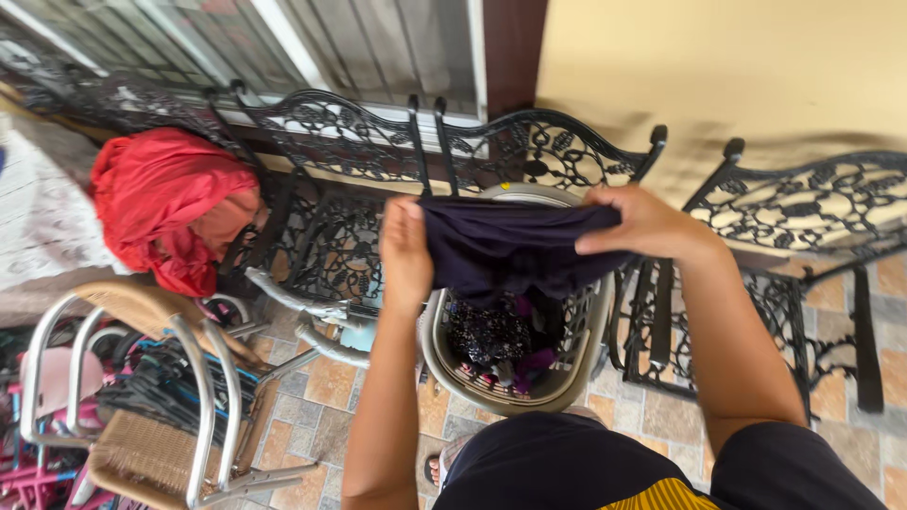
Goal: The person takes various clothing items from a laundry basket and hangs them on a drying rack and a clothes rack. They handle shirts, shorts, and pants, using hangers for some items and clothespins for others.
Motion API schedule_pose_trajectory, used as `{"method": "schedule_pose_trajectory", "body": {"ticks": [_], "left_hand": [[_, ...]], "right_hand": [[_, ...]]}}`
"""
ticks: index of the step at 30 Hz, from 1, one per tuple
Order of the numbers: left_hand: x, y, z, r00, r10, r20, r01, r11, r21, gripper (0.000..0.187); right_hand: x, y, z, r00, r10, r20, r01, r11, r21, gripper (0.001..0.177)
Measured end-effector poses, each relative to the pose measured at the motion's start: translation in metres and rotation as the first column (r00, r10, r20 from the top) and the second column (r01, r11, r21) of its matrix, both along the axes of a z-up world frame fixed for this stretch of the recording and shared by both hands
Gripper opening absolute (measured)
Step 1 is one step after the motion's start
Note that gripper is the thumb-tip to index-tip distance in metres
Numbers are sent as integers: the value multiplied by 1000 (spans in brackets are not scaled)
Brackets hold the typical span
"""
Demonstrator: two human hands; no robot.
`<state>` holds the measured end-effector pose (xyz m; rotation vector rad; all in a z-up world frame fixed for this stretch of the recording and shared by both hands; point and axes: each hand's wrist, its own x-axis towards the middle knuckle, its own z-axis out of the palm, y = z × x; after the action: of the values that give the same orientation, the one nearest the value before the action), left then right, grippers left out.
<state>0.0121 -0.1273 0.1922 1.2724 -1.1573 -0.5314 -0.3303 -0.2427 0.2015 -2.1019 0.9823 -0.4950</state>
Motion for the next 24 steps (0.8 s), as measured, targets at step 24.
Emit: {"method": "schedule_pose_trajectory", "body": {"ticks": [24], "left_hand": [[220,302,116,845,167,-509,-458,716,-526,10]], "right_hand": [[141,34,6,909,-60,413,-74,951,301,26]]}}
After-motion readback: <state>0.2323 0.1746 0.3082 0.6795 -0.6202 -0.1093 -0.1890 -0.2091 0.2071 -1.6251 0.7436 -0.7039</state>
